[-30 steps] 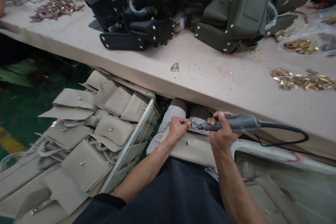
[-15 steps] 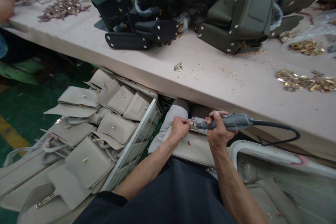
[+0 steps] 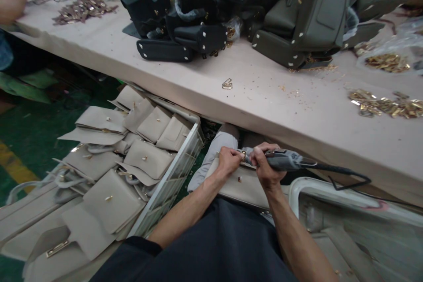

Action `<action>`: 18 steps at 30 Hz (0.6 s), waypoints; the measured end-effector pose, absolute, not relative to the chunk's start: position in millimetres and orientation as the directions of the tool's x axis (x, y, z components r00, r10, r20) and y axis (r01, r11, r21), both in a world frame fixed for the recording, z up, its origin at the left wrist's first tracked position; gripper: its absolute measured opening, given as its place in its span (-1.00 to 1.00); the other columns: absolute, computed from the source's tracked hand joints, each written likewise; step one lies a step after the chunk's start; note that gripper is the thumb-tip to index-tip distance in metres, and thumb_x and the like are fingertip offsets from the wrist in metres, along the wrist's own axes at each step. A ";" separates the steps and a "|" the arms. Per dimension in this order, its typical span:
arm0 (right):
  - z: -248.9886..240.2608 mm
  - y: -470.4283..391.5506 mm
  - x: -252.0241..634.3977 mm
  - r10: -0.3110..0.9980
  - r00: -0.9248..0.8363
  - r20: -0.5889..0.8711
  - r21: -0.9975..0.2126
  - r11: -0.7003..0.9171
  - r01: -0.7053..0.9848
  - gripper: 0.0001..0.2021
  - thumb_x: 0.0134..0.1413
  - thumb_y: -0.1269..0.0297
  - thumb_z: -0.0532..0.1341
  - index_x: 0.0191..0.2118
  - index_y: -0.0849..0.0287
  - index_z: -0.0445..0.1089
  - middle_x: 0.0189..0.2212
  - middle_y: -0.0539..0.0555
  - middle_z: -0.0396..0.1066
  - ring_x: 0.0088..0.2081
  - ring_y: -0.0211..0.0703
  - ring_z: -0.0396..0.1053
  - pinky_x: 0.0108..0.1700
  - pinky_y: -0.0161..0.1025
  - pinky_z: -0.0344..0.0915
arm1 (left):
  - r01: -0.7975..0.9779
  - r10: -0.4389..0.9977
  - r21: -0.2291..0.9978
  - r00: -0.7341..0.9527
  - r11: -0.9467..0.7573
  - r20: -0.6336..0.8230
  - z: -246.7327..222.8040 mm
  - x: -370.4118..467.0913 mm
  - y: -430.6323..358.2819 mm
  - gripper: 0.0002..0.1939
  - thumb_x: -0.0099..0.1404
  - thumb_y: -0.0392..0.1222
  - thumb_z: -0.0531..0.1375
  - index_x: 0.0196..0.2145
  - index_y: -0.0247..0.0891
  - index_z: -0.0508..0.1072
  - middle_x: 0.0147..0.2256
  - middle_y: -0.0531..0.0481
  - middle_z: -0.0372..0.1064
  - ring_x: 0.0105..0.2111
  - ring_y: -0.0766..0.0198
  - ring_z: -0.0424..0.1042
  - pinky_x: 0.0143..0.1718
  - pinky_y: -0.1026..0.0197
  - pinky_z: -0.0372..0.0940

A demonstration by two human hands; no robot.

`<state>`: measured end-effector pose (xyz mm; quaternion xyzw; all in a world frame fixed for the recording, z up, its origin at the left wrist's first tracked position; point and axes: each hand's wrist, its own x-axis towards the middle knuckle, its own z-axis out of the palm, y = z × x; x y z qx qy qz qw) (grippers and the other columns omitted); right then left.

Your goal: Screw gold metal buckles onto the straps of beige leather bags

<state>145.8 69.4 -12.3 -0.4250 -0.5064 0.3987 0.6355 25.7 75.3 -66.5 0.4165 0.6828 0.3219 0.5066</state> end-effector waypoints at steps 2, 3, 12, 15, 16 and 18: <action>-14.4 66.6 150.2 0.939 0.046 0.340 -0.938 0.342 -0.046 -0.80 0.24 0.22 0.35 -0.37 0.12 0.38 -0.51 -0.04 0.35 -0.52 -0.24 0.30 -0.43 -0.23 0.29 | 0.232 0.894 0.863 -0.146 0.448 -0.424 -69.3 26.1 73.5 -0.89 0.15 -0.30 0.34 -0.42 -0.37 0.70 -0.50 -0.05 0.55 -0.44 0.24 0.51 -0.41 0.32 0.27; -14.9 65.6 152.3 0.937 -0.013 0.350 -0.937 0.349 -0.027 -0.81 0.25 0.22 0.35 -0.37 0.12 0.40 -0.50 -0.03 0.37 -0.49 -0.22 0.32 -0.40 -0.21 0.30 | 0.228 0.892 0.863 -0.151 0.451 -0.426 -70.9 26.4 72.6 -0.89 0.14 -0.30 0.34 -0.43 -0.37 0.70 -0.51 -0.05 0.55 -0.44 0.24 0.51 -0.41 0.32 0.27; -16.3 65.2 152.6 0.909 -0.157 0.385 -0.922 0.388 -0.012 -0.84 0.22 0.25 0.37 -0.38 0.09 0.46 -0.49 0.00 0.39 -0.44 -0.16 0.36 -0.34 -0.15 0.31 | 0.191 0.878 0.860 -0.176 0.474 -0.445 -85.3 29.3 68.8 -0.90 0.11 -0.33 0.33 -0.45 -0.37 0.69 -0.48 -0.07 0.56 -0.42 0.20 0.52 -0.40 0.30 0.32; -13.4 63.1 154.9 0.900 -0.161 0.406 -0.909 0.416 0.034 -0.86 0.20 0.28 0.38 -0.38 0.10 0.49 -0.47 0.01 0.41 -0.43 -0.16 0.38 -0.32 -0.15 0.31 | 0.178 0.877 0.860 -0.156 0.478 -0.455 -88.0 30.9 69.8 -0.91 0.10 -0.30 0.35 -0.45 -0.37 0.69 -0.47 -0.07 0.56 -0.39 0.18 0.53 -0.40 0.30 0.33; -10.2 61.7 157.8 0.898 -0.164 0.409 -0.907 0.420 0.039 -0.86 0.19 0.29 0.38 -0.39 0.11 0.49 -0.47 0.01 0.42 -0.42 -0.16 0.38 -0.31 -0.15 0.32 | 0.172 0.877 0.861 -0.147 0.478 -0.457 -87.1 31.8 69.9 -0.90 0.11 -0.29 0.35 -0.44 -0.38 0.69 -0.46 -0.07 0.57 -0.39 0.18 0.54 -0.40 0.30 0.33; -0.2 58.8 163.9 0.904 -0.139 0.405 -0.912 0.411 0.013 -0.85 0.20 0.28 0.37 -0.39 0.12 0.48 -0.47 0.01 0.41 -0.42 -0.16 0.39 -0.31 -0.15 0.34 | 0.163 0.879 0.865 -0.137 0.474 -0.456 -81.0 33.3 68.8 -0.88 0.13 -0.29 0.34 -0.41 -0.38 0.70 -0.44 -0.08 0.58 -0.37 0.17 0.54 -0.38 0.30 0.34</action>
